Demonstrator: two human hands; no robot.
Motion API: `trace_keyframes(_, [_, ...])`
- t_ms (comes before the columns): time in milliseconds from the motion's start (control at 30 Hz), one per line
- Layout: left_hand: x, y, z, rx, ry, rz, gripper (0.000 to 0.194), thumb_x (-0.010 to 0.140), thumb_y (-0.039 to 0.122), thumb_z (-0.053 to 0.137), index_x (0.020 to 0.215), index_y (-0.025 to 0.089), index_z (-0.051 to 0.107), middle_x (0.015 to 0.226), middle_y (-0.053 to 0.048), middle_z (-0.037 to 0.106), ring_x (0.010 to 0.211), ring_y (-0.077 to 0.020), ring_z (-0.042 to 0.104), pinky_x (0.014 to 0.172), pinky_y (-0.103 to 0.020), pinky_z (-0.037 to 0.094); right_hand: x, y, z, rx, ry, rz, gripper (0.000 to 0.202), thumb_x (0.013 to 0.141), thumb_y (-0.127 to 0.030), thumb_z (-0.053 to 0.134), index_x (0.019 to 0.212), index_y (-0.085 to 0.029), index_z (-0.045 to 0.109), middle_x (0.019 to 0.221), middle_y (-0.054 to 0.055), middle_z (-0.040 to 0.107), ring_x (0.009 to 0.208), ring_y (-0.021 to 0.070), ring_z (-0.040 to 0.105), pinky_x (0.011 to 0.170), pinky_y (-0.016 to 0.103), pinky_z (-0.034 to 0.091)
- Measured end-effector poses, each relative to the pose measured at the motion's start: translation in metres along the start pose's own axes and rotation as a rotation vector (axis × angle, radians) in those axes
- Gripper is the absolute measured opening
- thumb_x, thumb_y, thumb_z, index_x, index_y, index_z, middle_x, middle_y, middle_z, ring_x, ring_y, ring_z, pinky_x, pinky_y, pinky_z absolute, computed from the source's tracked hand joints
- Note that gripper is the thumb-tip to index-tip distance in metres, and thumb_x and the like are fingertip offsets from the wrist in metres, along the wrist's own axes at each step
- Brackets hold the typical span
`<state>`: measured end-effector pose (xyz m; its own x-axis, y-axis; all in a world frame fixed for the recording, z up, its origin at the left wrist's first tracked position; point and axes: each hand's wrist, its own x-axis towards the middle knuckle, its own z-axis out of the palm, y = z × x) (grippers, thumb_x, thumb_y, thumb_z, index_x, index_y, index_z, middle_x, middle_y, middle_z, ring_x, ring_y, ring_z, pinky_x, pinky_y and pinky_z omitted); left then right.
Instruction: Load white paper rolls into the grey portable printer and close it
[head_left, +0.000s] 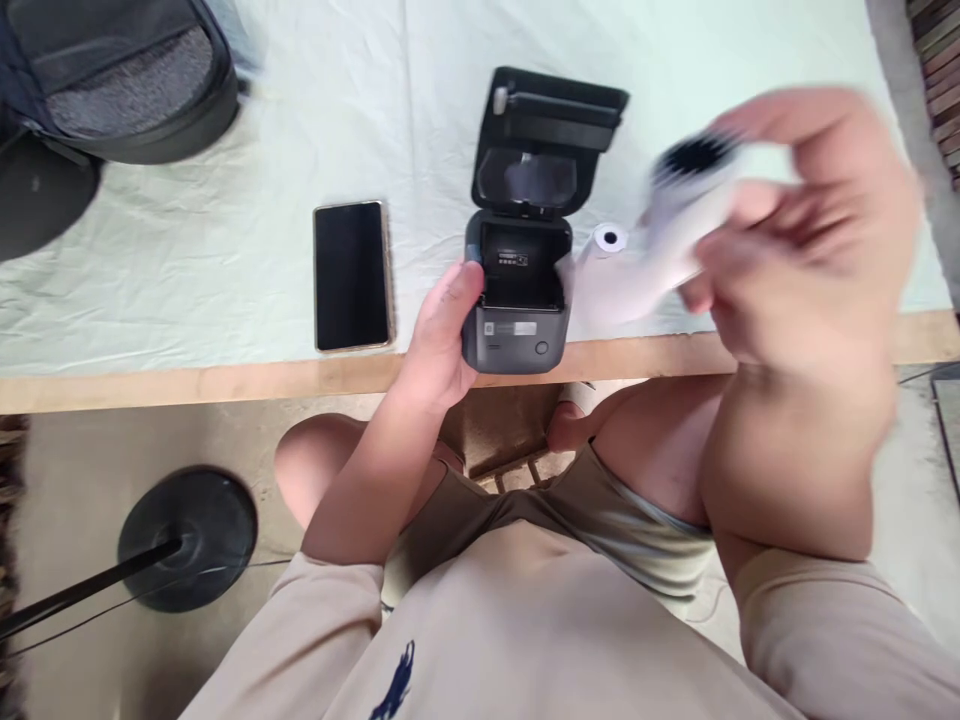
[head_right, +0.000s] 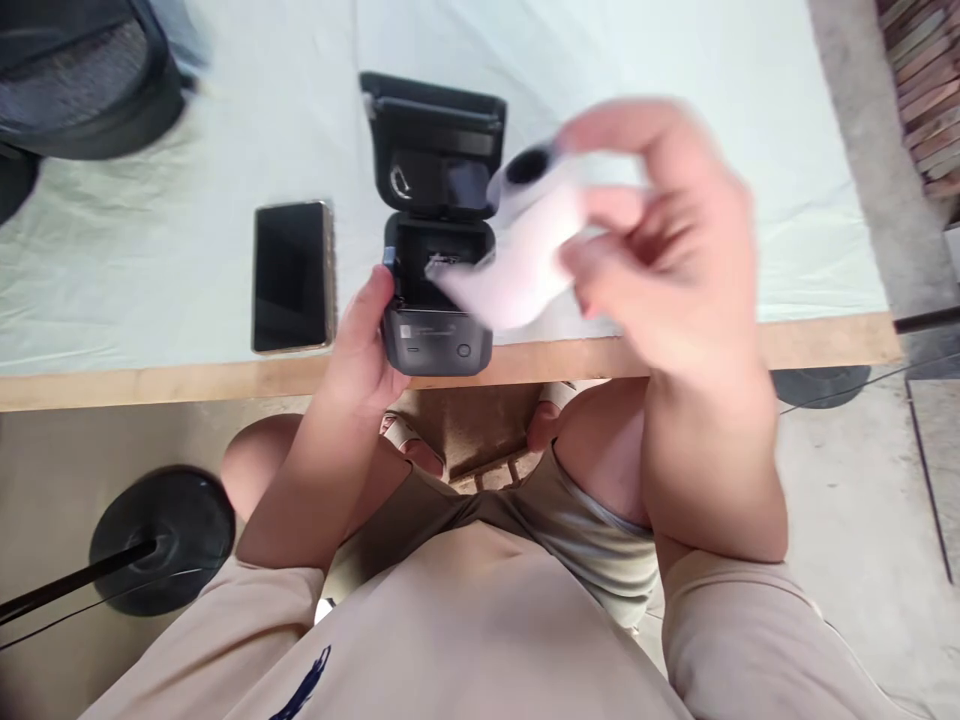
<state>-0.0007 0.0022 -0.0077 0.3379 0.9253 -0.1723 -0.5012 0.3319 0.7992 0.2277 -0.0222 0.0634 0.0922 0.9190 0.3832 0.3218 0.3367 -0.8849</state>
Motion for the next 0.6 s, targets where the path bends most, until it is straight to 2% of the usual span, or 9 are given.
trace_keyframes(67, [0.002,0.001,0.000,0.001,0.040,-0.019,0.041,0.096,0.067,0.073,0.110,0.029,0.077,0.116,-0.006,0.087,0.156,-0.0380,0.059,0.121,-0.049,0.061,0.007,0.015,-0.016,0.148,0.222,0.055,0.020,0.084,-0.042,0.070,0.103,-0.037,0.069,0.079,-0.001,0.065,0.060,0.0200,0.060,0.038,0.032,0.034])
trace_keyframes(100, [0.002,0.001,0.000,0.006,0.062,-0.019,0.044,0.096,0.070,0.070,0.110,0.030,0.078,0.120,-0.006,0.087,0.159,-0.0384,0.055,0.123,-0.050,0.059,0.010,0.025,-0.023,0.179,0.266,0.085,0.016,0.081,-0.042,0.072,0.096,-0.036,0.067,0.084,0.000,0.065,0.066,0.0205,0.063,0.042,0.033,0.040])
trace_keyframes(133, [0.003,0.002,0.001,0.011,0.080,-0.017,0.046,0.097,0.072,0.067,0.110,0.030,0.078,0.123,-0.005,0.086,0.162,-0.0383,0.051,0.125,-0.050,0.058,0.013,0.036,-0.028,0.175,0.331,0.084,0.021,0.076,-0.041,0.074,0.095,-0.036,0.068,0.087,0.001,0.065,0.065,0.0201,0.062,0.041,0.034,0.041])
trace_keyframes(200, [0.004,0.003,0.003,0.016,0.095,-0.018,0.047,0.099,0.072,0.064,0.111,0.029,0.080,0.128,-0.003,0.086,0.167,-0.0373,0.045,0.129,-0.050,0.055,0.016,0.058,-0.036,0.101,0.299,0.167,0.033,0.073,-0.043,0.081,0.103,-0.039,0.068,0.097,-0.001,0.070,0.072,0.0223,0.068,0.052,0.041,0.056])
trace_keyframes(267, [0.004,0.003,0.004,0.028,0.091,-0.018,0.048,0.099,0.073,0.064,0.110,0.029,0.080,0.129,-0.002,0.086,0.167,-0.0374,0.045,0.128,-0.050,0.055,0.014,0.079,-0.042,0.014,0.251,0.183,0.038,0.076,-0.053,0.086,0.107,-0.042,0.066,0.106,-0.004,0.073,0.087,0.0260,0.074,0.073,0.052,0.067])
trace_keyframes(333, [0.005,0.002,0.003,0.050,0.088,-0.005,0.051,0.098,0.076,0.063,0.110,0.030,0.080,0.129,-0.003,0.086,0.166,-0.0384,0.047,0.125,-0.051,0.058,0.012,0.099,-0.047,-0.084,0.203,0.120,0.041,0.079,-0.065,0.087,0.107,-0.043,0.065,0.110,-0.004,0.074,0.100,0.0281,0.074,0.090,0.060,0.068])
trace_keyframes(433, [0.007,0.000,-0.001,0.066,0.077,0.008,0.054,0.097,0.079,0.061,0.112,0.031,0.080,0.133,-0.002,0.084,0.167,-0.0386,0.045,0.124,-0.051,0.059,0.009,0.120,-0.057,-0.312,0.127,0.087,0.048,0.075,-0.068,0.090,0.106,-0.039,0.068,0.101,0.000,0.074,0.095,0.0297,0.071,0.097,0.061,0.064])
trace_keyframes(500, [0.007,-0.002,-0.003,0.068,0.072,0.019,0.056,0.097,0.081,0.059,0.114,0.031,0.080,0.135,-0.001,0.084,0.167,-0.0386,0.045,0.124,-0.052,0.059,0.007,0.123,-0.062,-0.448,0.115,0.114,0.051,0.071,-0.062,0.094,0.108,-0.037,0.070,0.095,0.002,0.076,0.087,0.0296,0.069,0.095,0.060,0.062])
trace_keyframes(600, [0.008,-0.003,-0.004,0.063,0.070,0.015,0.057,0.095,0.083,0.060,0.114,0.033,0.079,0.132,-0.003,0.085,0.163,-0.0406,0.051,0.123,-0.056,0.059,0.003,0.103,-0.061,-0.518,0.173,0.049,0.059,0.074,-0.050,0.093,0.127,-0.040,0.068,0.121,0.002,0.078,0.106,0.0338,0.071,0.103,0.060,0.058])
